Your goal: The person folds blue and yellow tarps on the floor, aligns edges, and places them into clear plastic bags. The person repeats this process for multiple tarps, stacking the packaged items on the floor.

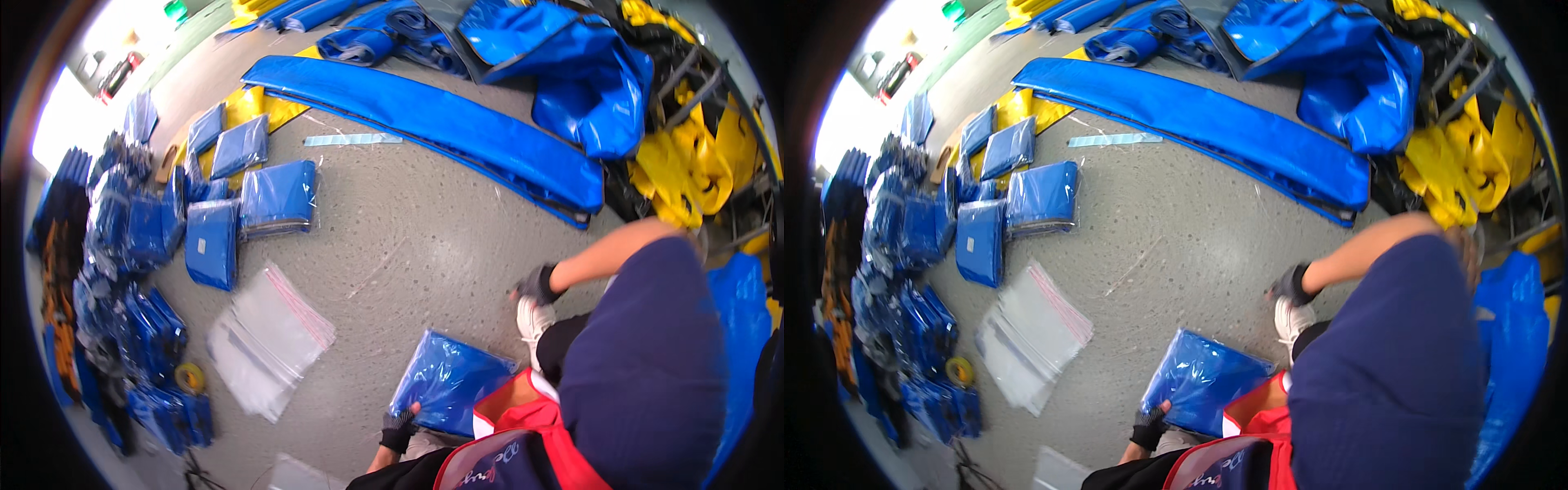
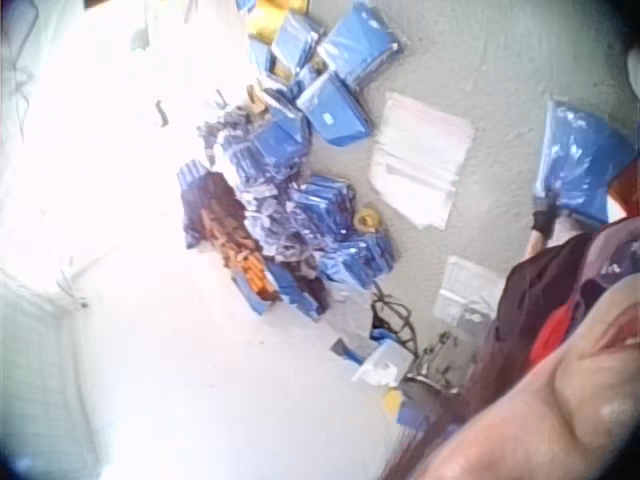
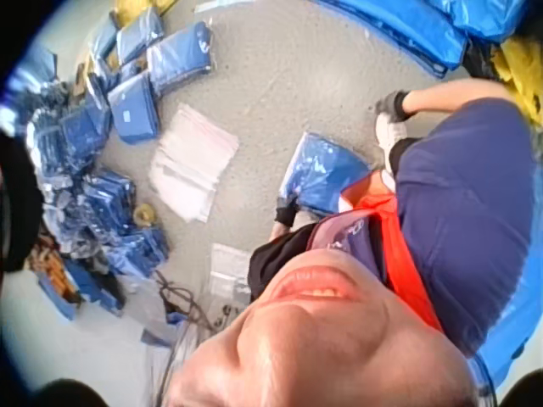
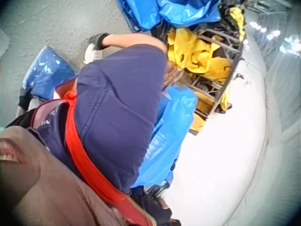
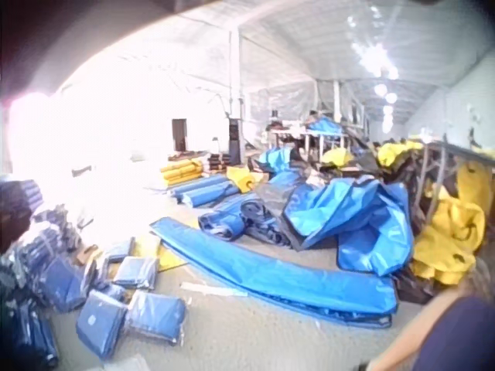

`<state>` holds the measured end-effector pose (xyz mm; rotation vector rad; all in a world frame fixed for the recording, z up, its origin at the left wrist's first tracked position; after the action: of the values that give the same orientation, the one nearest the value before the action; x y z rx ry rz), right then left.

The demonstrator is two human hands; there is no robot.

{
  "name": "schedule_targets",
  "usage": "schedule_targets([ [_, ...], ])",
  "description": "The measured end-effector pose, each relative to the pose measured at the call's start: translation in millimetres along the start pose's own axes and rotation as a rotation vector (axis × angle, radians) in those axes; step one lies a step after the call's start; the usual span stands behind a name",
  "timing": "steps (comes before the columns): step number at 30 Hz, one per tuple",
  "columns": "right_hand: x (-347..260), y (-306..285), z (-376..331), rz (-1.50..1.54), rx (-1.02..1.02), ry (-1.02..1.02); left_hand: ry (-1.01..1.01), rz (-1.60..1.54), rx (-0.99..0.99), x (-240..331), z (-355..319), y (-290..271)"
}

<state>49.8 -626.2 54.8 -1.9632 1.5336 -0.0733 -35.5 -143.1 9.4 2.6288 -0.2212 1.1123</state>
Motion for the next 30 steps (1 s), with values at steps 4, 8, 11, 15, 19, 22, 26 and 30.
schedule_targets([
  [4, 53.3, -82.4, -60.3, -0.193, 0.049, 0.415, 0.514, 0.253, -0.091, 184.1, 9.9, -55.7],
  [8, 132.8, -99.8, -63.8, -0.042, 0.569, 0.753, 0.53, -0.117, 0.34, 344.5, 9.5, -148.6],
  [11, 153.2, -135.3, -25.9, -0.107, 0.703, 0.841, 0.426, -0.222, 0.195, 387.3, 8.0, -217.3],
  [15, 187.7, -164.4, 37.3, -0.19, 0.992, 0.88, 0.183, 0.392, 0.701, 419.0, 82.2, -73.9],
  [19, 202.0, -196.1, 69.9, 0.091, 0.912, 0.832, 0.209, 1.34, -0.2, 426.4, 124.4, 92.9],
  [22, 206.6, -192.9, 89.4, -0.14, 0.863, 0.82, 0.165, 1.898, -0.464, 446.9, 167.1, 170.5],
  [26, 214.9, -223.0, 35.3, 0.054, 0.872, 0.61, 0.44, 2.082, -0.418, 467.2, 251.1, 202.9],
  [30, 212.8, -240.7, -38.8, 0.177, 0.936, 0.55, 0.916, 1.997, -0.123, 509.1, 316.2, 222.4],
])
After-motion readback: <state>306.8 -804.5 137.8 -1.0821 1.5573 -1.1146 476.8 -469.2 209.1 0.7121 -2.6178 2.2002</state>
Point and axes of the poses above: each hand's wrist, its own z-axis towards the middle knuckle, its own y-axis out of the palm, x = y × z, the point moved 4 cm from there along z, towards the middle knuckle, and after that the axes turned 5 degrees about y, right-handed, at the moved point
